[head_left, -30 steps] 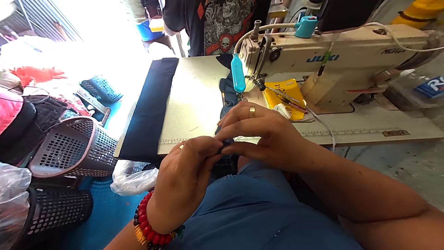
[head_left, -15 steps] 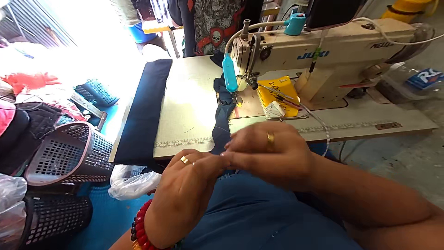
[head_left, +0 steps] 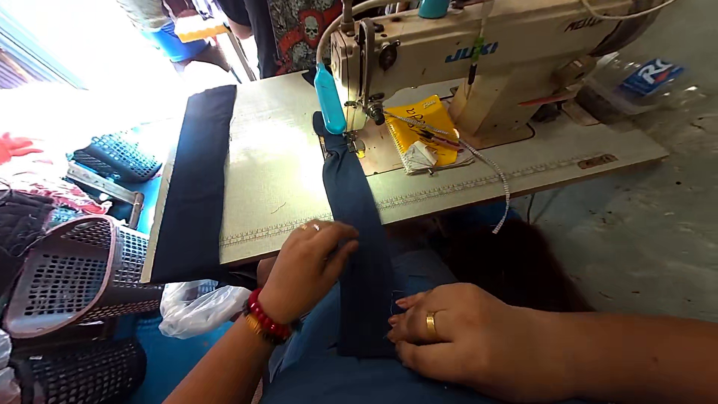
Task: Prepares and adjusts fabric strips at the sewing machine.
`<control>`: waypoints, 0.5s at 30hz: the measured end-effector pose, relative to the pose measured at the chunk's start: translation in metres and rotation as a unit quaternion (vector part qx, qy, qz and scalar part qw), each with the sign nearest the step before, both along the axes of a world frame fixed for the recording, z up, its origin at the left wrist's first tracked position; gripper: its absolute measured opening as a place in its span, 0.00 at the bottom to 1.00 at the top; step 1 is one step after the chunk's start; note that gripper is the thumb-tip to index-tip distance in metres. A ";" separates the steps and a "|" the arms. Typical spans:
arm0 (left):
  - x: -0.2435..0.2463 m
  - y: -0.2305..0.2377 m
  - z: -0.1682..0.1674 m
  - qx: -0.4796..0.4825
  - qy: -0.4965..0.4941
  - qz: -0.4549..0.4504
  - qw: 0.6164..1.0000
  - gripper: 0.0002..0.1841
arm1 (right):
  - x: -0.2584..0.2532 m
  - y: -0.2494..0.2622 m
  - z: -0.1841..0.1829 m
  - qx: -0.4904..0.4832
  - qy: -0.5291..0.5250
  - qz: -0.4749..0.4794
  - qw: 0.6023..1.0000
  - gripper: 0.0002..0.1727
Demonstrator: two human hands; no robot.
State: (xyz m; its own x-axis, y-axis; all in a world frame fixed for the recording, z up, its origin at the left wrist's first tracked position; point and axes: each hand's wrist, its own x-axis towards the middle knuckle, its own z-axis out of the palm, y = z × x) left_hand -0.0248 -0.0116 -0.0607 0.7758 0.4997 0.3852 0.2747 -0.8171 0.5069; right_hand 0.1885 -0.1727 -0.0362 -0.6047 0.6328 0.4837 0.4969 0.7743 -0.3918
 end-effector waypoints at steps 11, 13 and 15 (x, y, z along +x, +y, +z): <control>0.078 0.064 -0.029 -0.134 0.120 0.201 0.963 0.23 | -0.008 0.001 0.015 0.052 -0.069 0.048 0.995 0.10; 0.084 0.078 -0.030 -0.177 0.144 0.245 0.942 0.22 | -0.010 0.002 0.020 0.067 -0.090 0.047 0.993 0.11; 0.092 0.087 -0.030 -0.191 0.168 0.268 0.929 0.22 | -0.012 0.002 0.022 0.069 -0.087 0.038 0.993 0.11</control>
